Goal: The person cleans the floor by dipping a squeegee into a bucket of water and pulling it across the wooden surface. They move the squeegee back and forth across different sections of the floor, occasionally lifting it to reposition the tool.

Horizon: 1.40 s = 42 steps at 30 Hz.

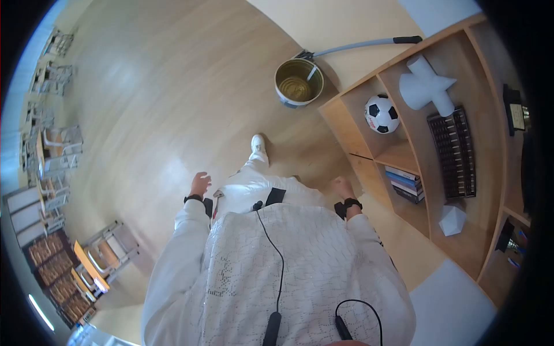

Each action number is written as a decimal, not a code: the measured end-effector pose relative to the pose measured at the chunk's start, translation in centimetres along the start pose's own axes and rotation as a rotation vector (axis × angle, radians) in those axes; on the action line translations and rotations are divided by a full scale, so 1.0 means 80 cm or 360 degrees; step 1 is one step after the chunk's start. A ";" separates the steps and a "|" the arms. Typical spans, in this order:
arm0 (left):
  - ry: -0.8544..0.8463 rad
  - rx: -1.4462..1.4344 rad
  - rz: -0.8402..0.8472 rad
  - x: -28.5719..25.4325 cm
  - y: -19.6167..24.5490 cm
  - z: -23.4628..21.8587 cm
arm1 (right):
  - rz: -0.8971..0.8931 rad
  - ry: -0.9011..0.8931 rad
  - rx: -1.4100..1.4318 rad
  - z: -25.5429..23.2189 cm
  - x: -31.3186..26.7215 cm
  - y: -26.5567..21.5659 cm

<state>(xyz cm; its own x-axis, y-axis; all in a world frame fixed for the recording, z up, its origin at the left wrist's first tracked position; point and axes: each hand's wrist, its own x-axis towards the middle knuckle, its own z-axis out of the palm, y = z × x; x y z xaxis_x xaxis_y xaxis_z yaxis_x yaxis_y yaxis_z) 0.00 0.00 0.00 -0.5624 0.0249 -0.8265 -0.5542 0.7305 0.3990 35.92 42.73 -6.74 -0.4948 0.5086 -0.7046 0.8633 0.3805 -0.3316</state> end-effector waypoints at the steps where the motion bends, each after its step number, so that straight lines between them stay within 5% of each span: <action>1: 0.0008 -0.0052 -0.0010 0.000 0.007 0.004 | 0.0014 0.0173 0.0179 -0.008 -0.005 0.010; 2: -0.0025 -0.0104 -0.0018 -0.001 0.010 0.004 | 0.0030 0.0339 0.0345 -0.017 -0.016 0.024; 3: -0.0072 -0.0095 -0.0045 0.038 0.052 -0.032 | 0.0079 0.0335 0.0322 -0.039 0.010 -0.026; 6: -0.0099 -0.0145 0.0021 0.072 0.121 -0.059 | 0.0002 0.0204 -0.0069 -0.081 0.083 -0.042; 8: -0.0127 -0.0205 0.0099 0.111 0.149 -0.093 | 0.0135 0.0361 -0.0016 -0.126 0.114 -0.106; 10: -0.0088 -0.0258 0.0168 0.125 0.170 -0.103 | -0.0042 0.0469 -0.0220 -0.170 0.150 -0.139; 12: 0.0066 -0.0331 0.0192 0.116 0.214 -0.111 | -0.0199 0.0637 -0.0178 -0.259 0.149 -0.243; 15: -0.0006 -0.0353 0.0176 0.127 0.231 -0.116 | -0.0160 0.0895 -0.0517 -0.357 0.221 -0.294; 17: 0.0023 -0.0428 0.0108 0.128 0.226 -0.111 | -0.0506 0.0978 -0.1112 -0.428 0.296 -0.289; 18: 0.0048 -0.0484 0.0086 0.126 0.222 -0.111 | -0.0739 0.1272 -0.1309 -0.454 0.345 -0.267; 21: 0.0146 -0.0736 -0.0032 0.110 0.185 -0.100 | -0.0065 0.0844 -0.1805 -0.545 0.320 -0.349; 24: 0.0296 -0.0929 -0.0250 0.079 0.159 -0.078 | 0.0445 0.0489 -0.1932 -0.589 0.363 -0.327; 25: 0.0335 -0.0976 -0.0373 0.064 0.161 -0.074 | 0.0410 0.0267 -0.2051 -0.599 0.375 -0.315; 29: 0.0541 -0.1199 -0.0522 0.021 0.146 -0.048 | 0.0138 0.0261 -0.1903 -0.601 0.416 -0.253; 32: 0.0639 -0.1311 -0.0539 0.003 0.155 -0.025 | 0.0153 -0.0056 -0.1690 -0.616 0.394 -0.297; 38: 0.0593 -0.1341 -0.0621 0.022 0.173 -0.008 | -0.0272 0.0065 -0.1369 -0.660 0.451 -0.320; 42: 0.0628 -0.1172 -0.0487 0.055 0.188 -0.026 | -0.0160 0.0028 -0.1479 -0.666 0.412 -0.482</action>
<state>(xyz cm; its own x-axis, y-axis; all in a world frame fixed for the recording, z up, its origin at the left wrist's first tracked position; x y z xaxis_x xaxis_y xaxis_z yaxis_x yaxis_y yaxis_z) -12.06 9.67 3.17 -0.4201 -0.4354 -0.7962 -0.8924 0.0389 0.4496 -18.98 85.92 16.24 -0.5709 0.4483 -0.6879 0.3941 0.8846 0.2494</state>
